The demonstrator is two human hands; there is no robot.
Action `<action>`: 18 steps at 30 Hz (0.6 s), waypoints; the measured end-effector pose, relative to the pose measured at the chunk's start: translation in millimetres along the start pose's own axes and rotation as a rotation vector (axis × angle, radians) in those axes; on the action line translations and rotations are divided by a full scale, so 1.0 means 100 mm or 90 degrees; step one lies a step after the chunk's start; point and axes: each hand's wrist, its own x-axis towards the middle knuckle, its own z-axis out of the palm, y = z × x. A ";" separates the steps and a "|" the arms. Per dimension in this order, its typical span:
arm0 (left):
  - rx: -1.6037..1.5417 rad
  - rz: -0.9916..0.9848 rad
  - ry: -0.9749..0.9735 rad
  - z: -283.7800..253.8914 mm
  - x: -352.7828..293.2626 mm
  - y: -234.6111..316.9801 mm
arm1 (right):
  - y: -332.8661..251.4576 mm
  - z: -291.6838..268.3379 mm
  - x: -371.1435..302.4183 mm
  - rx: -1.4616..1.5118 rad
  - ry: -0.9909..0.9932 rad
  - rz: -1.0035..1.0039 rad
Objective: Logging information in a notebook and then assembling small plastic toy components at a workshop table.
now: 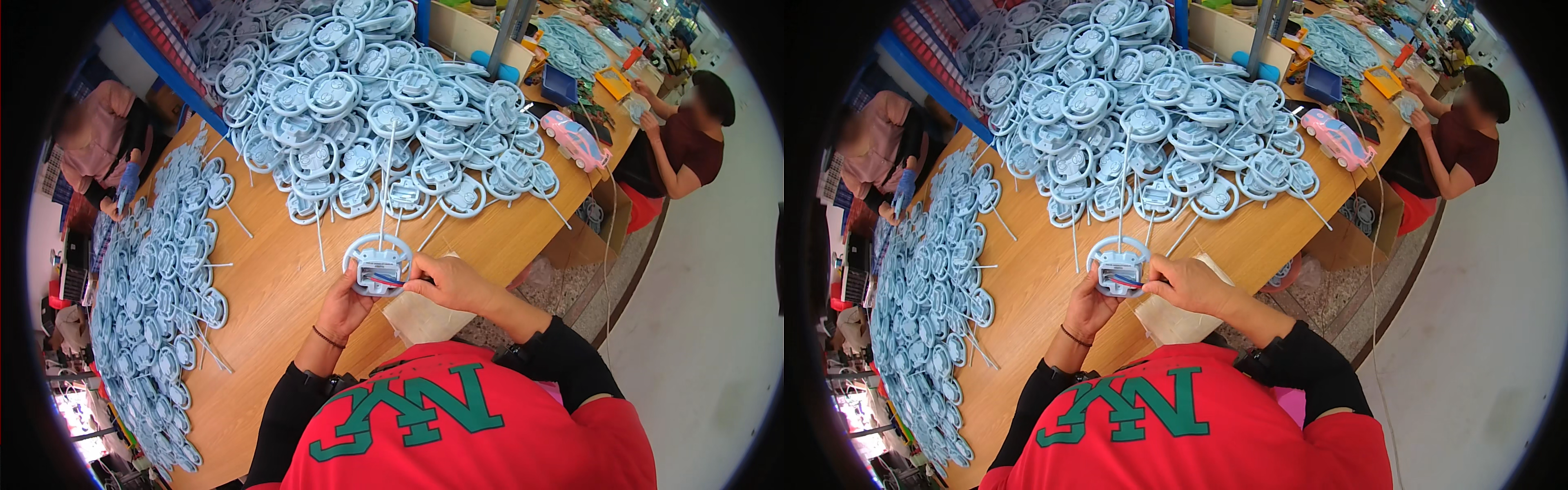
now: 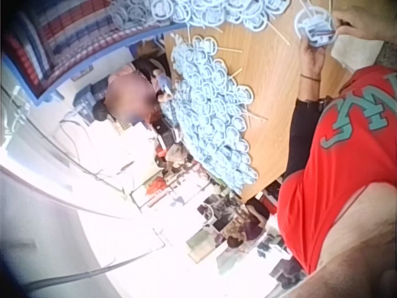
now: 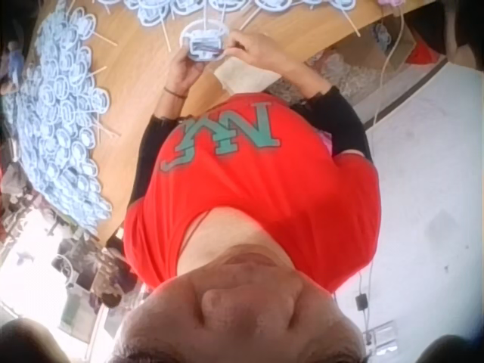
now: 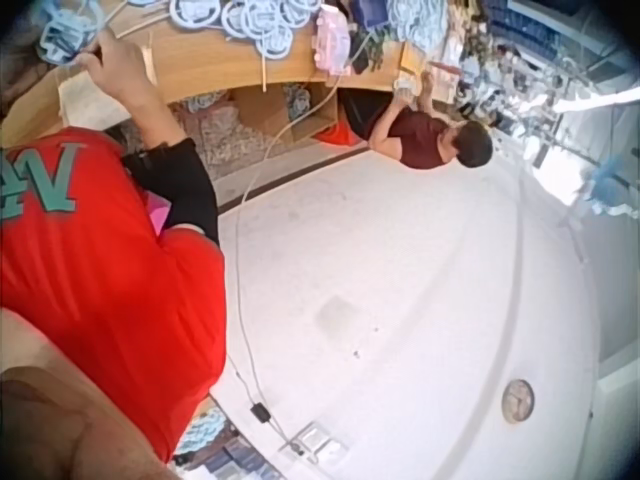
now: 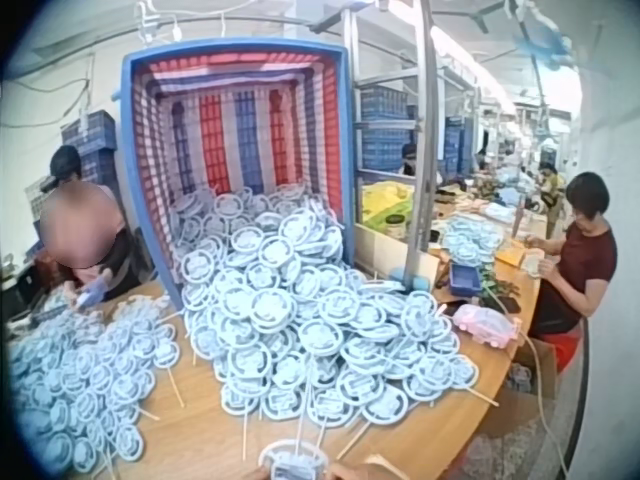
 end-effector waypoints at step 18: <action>0.334 0.076 0.036 -0.24 -0.07 0.58 | 0.16 0.10 0.05 0.072 0.012 0.095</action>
